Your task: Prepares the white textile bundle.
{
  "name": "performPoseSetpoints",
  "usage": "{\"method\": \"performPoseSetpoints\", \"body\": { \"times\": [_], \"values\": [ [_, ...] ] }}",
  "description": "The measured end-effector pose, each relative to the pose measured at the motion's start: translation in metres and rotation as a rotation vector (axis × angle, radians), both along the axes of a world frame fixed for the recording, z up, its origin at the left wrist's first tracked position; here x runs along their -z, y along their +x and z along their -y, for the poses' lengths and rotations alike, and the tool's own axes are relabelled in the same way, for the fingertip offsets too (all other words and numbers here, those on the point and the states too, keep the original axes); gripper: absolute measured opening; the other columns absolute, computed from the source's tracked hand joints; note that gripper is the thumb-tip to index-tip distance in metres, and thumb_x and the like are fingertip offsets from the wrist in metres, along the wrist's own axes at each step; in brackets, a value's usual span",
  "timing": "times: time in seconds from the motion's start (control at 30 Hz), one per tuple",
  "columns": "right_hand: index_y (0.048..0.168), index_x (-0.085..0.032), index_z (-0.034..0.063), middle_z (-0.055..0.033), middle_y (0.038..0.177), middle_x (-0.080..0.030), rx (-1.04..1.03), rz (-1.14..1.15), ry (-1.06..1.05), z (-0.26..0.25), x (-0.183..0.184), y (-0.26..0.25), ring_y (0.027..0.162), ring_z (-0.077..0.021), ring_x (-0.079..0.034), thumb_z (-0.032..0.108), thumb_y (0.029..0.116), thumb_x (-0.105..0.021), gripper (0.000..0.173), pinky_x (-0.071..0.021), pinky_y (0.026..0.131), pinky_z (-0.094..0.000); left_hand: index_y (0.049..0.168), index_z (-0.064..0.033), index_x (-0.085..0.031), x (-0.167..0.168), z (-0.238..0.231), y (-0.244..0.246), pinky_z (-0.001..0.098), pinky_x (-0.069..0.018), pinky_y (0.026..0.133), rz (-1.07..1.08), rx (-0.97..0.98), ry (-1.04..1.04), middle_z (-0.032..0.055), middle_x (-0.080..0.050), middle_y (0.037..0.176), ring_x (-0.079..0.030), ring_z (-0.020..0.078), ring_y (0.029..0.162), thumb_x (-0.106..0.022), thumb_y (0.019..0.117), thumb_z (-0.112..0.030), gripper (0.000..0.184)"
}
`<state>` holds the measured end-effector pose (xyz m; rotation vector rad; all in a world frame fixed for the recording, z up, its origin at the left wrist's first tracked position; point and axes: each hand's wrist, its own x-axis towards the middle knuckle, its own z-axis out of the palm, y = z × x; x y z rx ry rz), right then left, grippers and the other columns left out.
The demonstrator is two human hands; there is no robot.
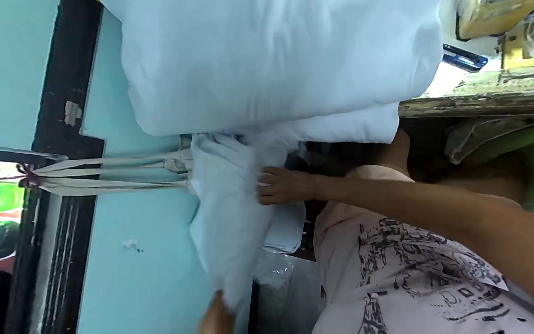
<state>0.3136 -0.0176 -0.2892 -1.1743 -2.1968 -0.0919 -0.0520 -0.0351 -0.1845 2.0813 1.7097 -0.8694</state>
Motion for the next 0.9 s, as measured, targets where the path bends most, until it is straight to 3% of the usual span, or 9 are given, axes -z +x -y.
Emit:
{"method": "performPoseSetpoints", "body": {
  "times": [0.07,0.13,0.17,0.27,0.37,0.5,0.6,0.77,0.9],
  "values": [
    [0.124,-0.068,-0.0027,-0.0235,0.132,-0.064,0.079,0.012,-0.700,0.050,0.049,0.015,0.131,-0.0432,-0.055,-0.004,0.1010,-0.052,0.028,-0.0377,0.114,-0.0592,0.133,0.0080,-0.060,0.089,0.023,0.012,0.0685,-0.0452,0.101,-0.021,0.046,-0.301,0.0336,-0.065,0.124,-0.061,0.0525,0.119,-0.068,0.0934,-0.006,0.043],
    [0.134,-0.058,-0.0092,-0.0303,0.140,-0.055,0.266,-0.044,-1.280,0.083,0.065,0.046,0.134,-0.0485,-0.049,0.000,0.1036,-0.049,0.033,-0.0363,0.111,-0.0634,0.129,0.0031,-0.065,0.152,0.043,0.034,0.0609,-0.0460,0.104,0.073,0.129,-0.615,0.0272,-0.066,0.127,-0.061,0.0441,0.121,-0.066,0.0941,-0.003,0.036],
    [0.133,-0.058,-0.0094,-0.0311,0.137,-0.056,0.349,-0.054,-1.407,0.092,0.069,0.063,0.131,-0.0497,-0.050,0.002,0.1033,-0.050,0.033,-0.0388,0.105,-0.0658,0.133,-0.0003,-0.063,0.170,0.051,0.054,0.0588,-0.0449,0.107,0.080,0.214,-0.744,0.0245,-0.065,0.131,-0.060,0.0410,0.125,-0.064,0.0950,-0.005,0.039],
    [0.130,-0.063,-0.0028,-0.0291,0.123,-0.064,0.512,-0.131,-1.356,0.113,0.065,0.108,0.119,-0.0481,-0.060,0.010,0.1057,-0.050,0.030,-0.0452,0.098,-0.0637,0.134,0.0005,-0.061,0.190,0.053,0.108,0.0601,-0.0460,0.106,0.125,0.403,-0.818,0.0252,-0.066,0.127,-0.063,0.0401,0.122,-0.066,0.0978,-0.021,0.043],
    [0.123,-0.067,-0.0010,-0.0272,0.113,-0.068,0.640,-0.202,-1.200,0.137,0.064,0.131,0.110,-0.0472,-0.064,0.014,0.1048,-0.054,0.027,-0.0487,0.091,-0.0636,0.135,-0.0013,-0.062,0.155,0.013,0.163,0.0663,-0.0452,0.103,0.076,0.421,-0.654,0.0260,-0.068,0.123,-0.063,0.0449,0.120,-0.064,0.0999,-0.021,0.040],
    [0.141,-0.057,-0.0001,-0.0234,0.146,-0.053,0.660,-0.286,-1.193,0.190,0.045,0.130,0.134,-0.0453,-0.050,0.011,0.1032,-0.057,0.039,-0.0397,0.108,-0.0614,0.144,-0.0035,-0.055,0.115,-0.037,0.234,0.0652,-0.0447,0.104,0.063,0.493,-0.422,0.0255,-0.064,0.131,-0.060,0.0456,0.124,-0.059,0.1022,-0.018,0.045],
    [0.135,-0.060,0.0001,-0.0273,0.133,-0.059,0.733,-0.452,-1.349,0.249,0.011,0.123,0.123,-0.0480,-0.057,0.020,0.1048,-0.056,0.036,-0.0419,0.102,-0.0656,0.144,-0.0018,-0.054,0.099,-0.046,0.291,0.0621,-0.0478,0.100,0.150,0.622,-0.398,0.0243,-0.068,0.122,-0.065,0.0434,0.114,-0.058,0.1037,-0.017,0.044],
    [0.138,-0.059,-0.0012,-0.0285,0.129,-0.063,0.990,-0.612,-1.288,0.350,-0.048,0.105,0.120,-0.0486,-0.059,0.016,0.1060,-0.054,0.037,-0.0423,0.102,-0.0645,0.142,0.0017,-0.055,0.080,0.002,0.395,0.0599,-0.0458,0.105,0.246,1.021,-0.501,0.0258,-0.066,0.128,-0.063,0.0432,0.119,-0.059,0.1025,-0.015,0.043],
    [0.131,-0.065,0.0005,-0.0225,0.123,-0.069,1.411,-0.659,-0.767,0.416,-0.102,0.065,0.114,-0.0406,-0.066,0.014,0.1033,-0.056,0.032,-0.0498,0.098,-0.0588,0.139,0.0010,-0.059,0.047,0.073,0.467,0.0570,-0.0522,0.097,0.412,1.413,-0.675,0.0216,-0.069,0.122,-0.069,0.0388,0.108,-0.063,0.1002,-0.014,0.042]
  ]
}}
